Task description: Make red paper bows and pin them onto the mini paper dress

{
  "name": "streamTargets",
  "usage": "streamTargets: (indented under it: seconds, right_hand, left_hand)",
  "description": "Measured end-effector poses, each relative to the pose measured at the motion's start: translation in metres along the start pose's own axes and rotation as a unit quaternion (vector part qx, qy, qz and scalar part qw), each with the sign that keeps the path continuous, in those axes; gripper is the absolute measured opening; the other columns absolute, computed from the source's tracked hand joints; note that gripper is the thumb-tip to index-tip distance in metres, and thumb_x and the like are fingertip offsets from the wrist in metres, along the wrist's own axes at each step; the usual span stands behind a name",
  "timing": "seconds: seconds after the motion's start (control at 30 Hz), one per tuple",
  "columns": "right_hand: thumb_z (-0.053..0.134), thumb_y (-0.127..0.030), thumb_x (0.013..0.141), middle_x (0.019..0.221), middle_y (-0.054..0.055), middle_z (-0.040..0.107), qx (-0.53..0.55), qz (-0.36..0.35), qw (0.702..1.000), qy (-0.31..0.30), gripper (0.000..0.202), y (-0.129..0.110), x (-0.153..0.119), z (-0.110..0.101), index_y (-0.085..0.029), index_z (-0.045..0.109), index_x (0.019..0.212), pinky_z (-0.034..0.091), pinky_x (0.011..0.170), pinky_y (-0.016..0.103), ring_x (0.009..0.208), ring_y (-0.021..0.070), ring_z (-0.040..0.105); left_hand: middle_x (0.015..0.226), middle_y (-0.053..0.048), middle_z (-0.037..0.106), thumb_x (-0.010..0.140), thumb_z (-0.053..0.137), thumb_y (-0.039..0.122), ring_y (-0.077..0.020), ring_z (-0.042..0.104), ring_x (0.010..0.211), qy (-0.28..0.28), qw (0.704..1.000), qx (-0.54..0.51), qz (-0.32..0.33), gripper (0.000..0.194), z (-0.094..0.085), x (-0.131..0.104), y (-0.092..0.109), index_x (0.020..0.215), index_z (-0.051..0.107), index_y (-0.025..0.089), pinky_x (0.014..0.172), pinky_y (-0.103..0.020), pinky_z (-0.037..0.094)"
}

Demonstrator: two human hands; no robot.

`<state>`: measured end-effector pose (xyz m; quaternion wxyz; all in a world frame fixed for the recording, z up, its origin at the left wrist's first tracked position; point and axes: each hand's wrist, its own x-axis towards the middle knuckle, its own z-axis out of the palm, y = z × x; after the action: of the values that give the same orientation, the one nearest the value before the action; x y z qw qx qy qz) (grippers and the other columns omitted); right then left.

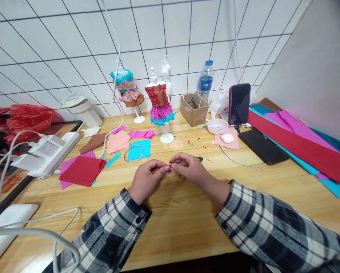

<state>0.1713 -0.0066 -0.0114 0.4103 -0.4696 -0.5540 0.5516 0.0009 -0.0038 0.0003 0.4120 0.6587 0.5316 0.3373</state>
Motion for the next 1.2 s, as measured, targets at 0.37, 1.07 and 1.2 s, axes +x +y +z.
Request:
streamTargets:
  seconds: [0.37,1.07,1.2]
  right_hand:
    - [0.058,-0.026,0.071,0.056,-0.006,0.049,0.009,0.012,1.000,0.017,0.009,-0.0042,-0.0002,0.0024,-0.017,0.056,0.072,0.033,0.044,0.019,0.046,0.0058,0.041]
    - [0.059,-0.031,0.072,0.056,-0.005,0.051,-0.011,-0.016,0.999,0.026,0.013,0.0007,0.0026,0.0003,-0.018,0.059,0.075,0.035,0.047,0.021,0.048,0.0079,0.043]
    - [0.060,-0.031,0.072,0.055,-0.005,0.050,-0.005,-0.006,1.000,0.019,0.013,-0.0020,0.0017,0.0006,-0.018,0.058,0.074,0.035,0.047,0.021,0.048,0.0082,0.044]
  left_hand:
    - [0.085,-0.006,0.070,0.073,0.065,0.040,-0.0181,0.064,0.079,-0.008,1.000,-0.018,-0.004,0.026,-0.0004,-0.0018,0.0009,0.083,0.066,0.016,0.074,-0.028,0.050]
    - [0.082,-0.005,0.066,0.075,0.063,0.036,-0.0178,0.061,0.080,-0.029,0.997,0.048,0.044,0.018,-0.0011,-0.0005,-0.0021,0.075,0.067,0.018,0.077,-0.030,0.048]
    - [0.081,-0.005,0.066,0.076,0.062,0.035,-0.0178,0.061,0.079,-0.027,0.998,0.049,0.037,0.018,-0.0011,-0.0005,-0.0025,0.074,0.066,0.018,0.075,-0.029,0.048]
